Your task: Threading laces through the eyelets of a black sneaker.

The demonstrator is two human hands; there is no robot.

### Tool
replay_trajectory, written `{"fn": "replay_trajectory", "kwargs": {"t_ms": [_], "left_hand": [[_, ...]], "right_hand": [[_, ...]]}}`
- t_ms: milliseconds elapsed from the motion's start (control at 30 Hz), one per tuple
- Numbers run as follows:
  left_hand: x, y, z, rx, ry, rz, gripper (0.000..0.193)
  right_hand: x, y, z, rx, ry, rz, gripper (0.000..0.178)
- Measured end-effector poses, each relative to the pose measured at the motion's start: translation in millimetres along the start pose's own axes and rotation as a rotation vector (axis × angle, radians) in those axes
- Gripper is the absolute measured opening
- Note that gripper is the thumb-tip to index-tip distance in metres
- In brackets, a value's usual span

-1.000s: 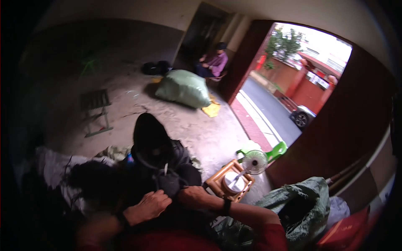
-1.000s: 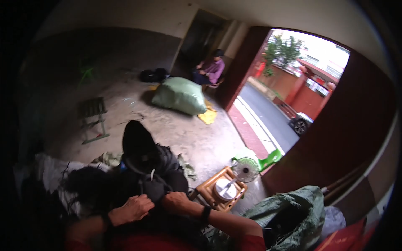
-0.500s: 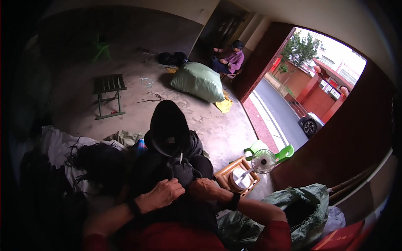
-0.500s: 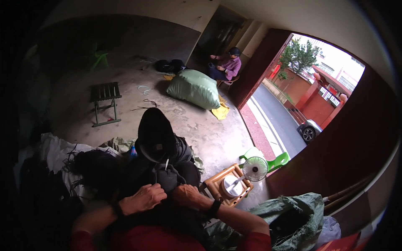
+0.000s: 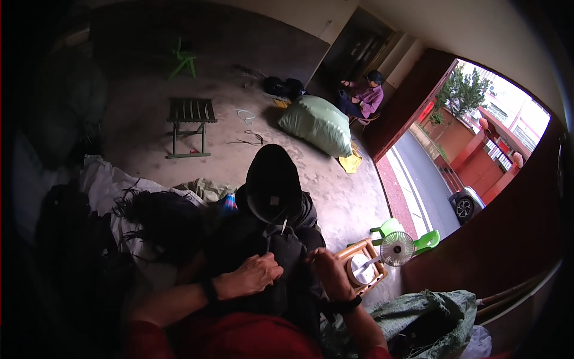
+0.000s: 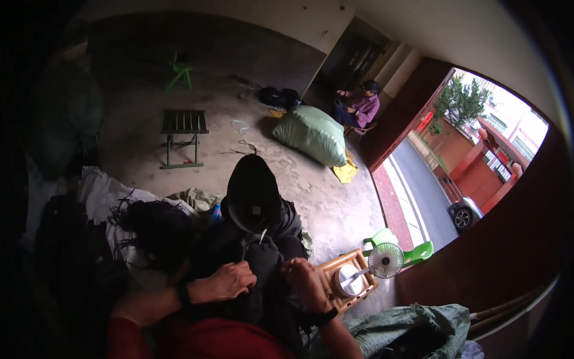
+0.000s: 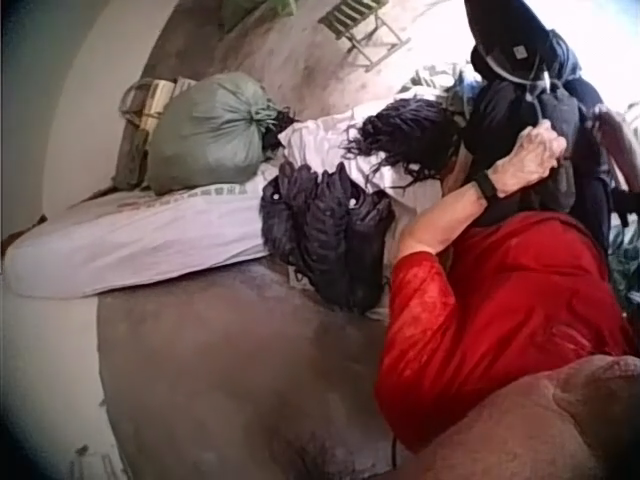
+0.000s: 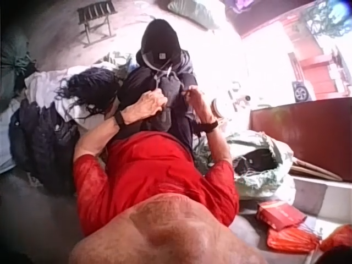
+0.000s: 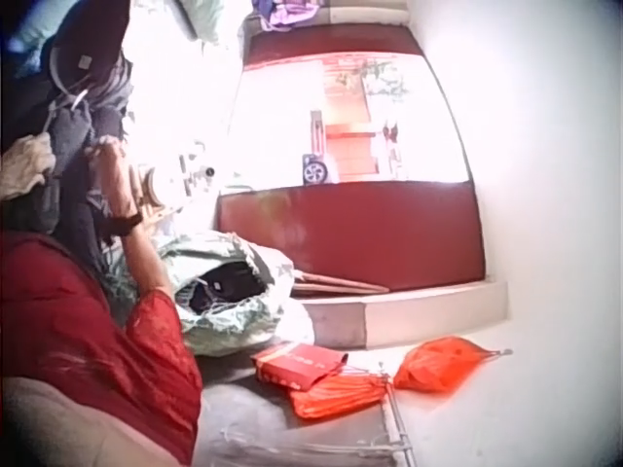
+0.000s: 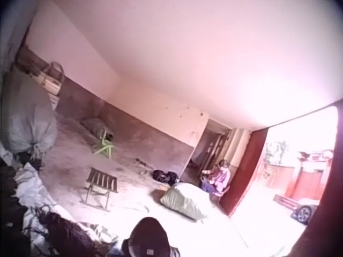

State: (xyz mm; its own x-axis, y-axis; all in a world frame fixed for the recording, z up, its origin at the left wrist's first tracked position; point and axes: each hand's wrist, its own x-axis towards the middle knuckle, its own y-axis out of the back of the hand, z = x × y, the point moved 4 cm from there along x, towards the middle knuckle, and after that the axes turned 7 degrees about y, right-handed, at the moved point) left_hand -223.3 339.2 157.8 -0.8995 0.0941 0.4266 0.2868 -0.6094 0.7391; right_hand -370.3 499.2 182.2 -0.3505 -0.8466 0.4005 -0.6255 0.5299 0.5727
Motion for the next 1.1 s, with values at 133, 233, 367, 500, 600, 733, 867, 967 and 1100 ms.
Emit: {"fn": "replay_trajectory", "kwargs": {"t_ms": [133, 233, 367, 500, 600, 733, 867, 967, 1100], "left_hand": [[-3, 12, 12, 0.076, -0.02, 0.049, 0.016], [-4, 17, 26, 0.476, 0.024, -0.014, 0.004], [1, 36, 46, 0.695, -0.18, 0.164, 0.003], [12, 13, 20, 0.586, 0.003, -0.237, 0.009], [19, -7, -7, 0.409, 0.114, -0.383, 0.022], [37, 1, -9, 0.22, 0.359, -0.56, 0.018], [41, 6, -12, 0.192, 0.52, -0.677, 0.023], [46, 12, -15, 0.12, 0.599, -0.666, 0.02], [45, 12, -17, 0.02, 0.717, -0.638, 0.02]], "right_hand": [[-5, -22, -1, 1.029, -0.62, 0.284, 0.024], [7, -31, -12, 0.812, -0.614, 0.093, 0.022], [5, -16, -23, 0.424, -0.434, 0.124, 0.017], [-54, 139, 80, 0.369, -0.282, 0.692, 0.005], [-142, 251, 110, -0.104, -0.435, 1.005, 0.011], [-191, 212, 157, 0.172, -0.61, 1.135, 0.019], [-138, 99, 158, 0.533, -0.593, 0.692, 0.019], [-88, 46, 93, 0.503, -0.521, 0.516, 0.022], [-61, 14, 58, 0.55, -0.455, 0.41, 0.02]]}}
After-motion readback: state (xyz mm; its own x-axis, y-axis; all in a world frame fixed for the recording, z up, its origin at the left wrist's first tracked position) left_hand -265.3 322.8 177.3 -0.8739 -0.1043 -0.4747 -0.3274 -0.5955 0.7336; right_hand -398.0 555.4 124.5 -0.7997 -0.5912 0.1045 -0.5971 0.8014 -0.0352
